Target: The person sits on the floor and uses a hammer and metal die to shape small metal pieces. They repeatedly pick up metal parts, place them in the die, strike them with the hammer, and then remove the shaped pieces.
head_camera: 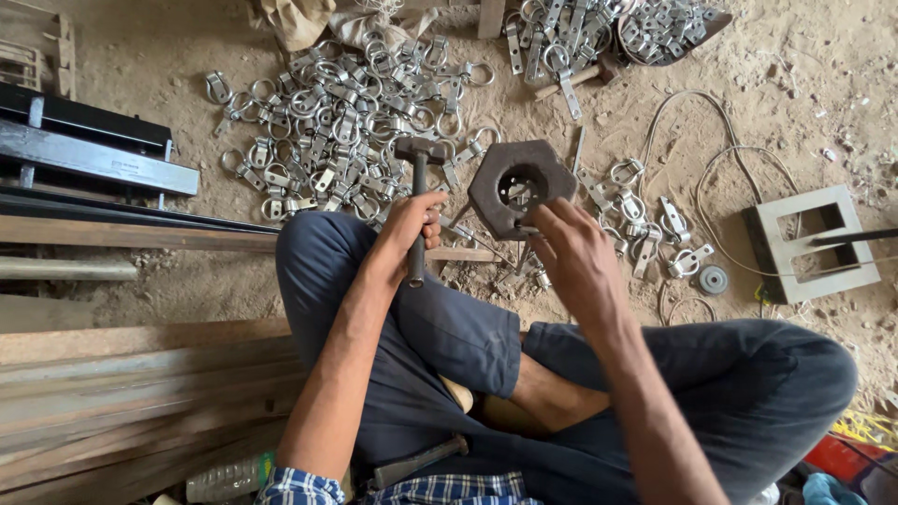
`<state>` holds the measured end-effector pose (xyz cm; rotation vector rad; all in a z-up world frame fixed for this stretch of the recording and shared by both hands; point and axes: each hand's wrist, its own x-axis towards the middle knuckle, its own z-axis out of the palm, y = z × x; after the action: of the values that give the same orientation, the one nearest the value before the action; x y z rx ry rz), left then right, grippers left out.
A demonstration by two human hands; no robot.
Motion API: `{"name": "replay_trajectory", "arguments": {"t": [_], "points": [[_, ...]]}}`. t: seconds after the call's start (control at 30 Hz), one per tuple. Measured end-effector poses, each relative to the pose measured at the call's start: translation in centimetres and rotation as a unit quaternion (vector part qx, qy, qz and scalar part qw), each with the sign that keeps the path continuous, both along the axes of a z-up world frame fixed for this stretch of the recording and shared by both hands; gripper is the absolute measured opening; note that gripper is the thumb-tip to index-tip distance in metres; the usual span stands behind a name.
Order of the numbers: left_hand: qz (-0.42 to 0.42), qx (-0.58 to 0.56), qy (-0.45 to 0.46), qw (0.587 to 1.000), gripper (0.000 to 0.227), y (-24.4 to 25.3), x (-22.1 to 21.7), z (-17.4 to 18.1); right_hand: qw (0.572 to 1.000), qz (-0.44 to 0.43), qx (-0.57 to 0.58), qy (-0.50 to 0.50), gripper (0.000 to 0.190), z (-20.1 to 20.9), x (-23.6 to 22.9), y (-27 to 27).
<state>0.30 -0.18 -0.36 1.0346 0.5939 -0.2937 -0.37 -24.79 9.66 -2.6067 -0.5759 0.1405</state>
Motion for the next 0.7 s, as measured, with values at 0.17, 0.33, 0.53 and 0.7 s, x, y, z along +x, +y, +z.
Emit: {"name": "replay_trajectory", "arguments": {"t": [0.17, 0.33, 0.53, 0.7], "points": [[-0.006, 0.027, 0.017, 0.999, 0.027, 0.1, 0.1, 0.3, 0.991, -0.011, 0.059, -0.117, 0.014, -0.3, -1.6, 0.4], [-0.011, 0.03, 0.019, 0.999, 0.026, 0.0, -0.1, 1.0, 0.989, -0.004, 0.088, -0.119, 0.02, 0.3, -1.5, 0.5], [-0.005, 0.011, 0.023, 1.0, 0.026, 0.0, -0.1, 0.6, 0.989, -0.02, 0.086, -0.12, 0.022, -1.0, -0.7, 0.7], [-0.001, -0.004, 0.019, 1.0, 0.028, 0.1, 0.0, -0.1, 0.987, -0.033, 0.089, -0.131, 0.021, -2.8, 1.5, -0.1]]}}
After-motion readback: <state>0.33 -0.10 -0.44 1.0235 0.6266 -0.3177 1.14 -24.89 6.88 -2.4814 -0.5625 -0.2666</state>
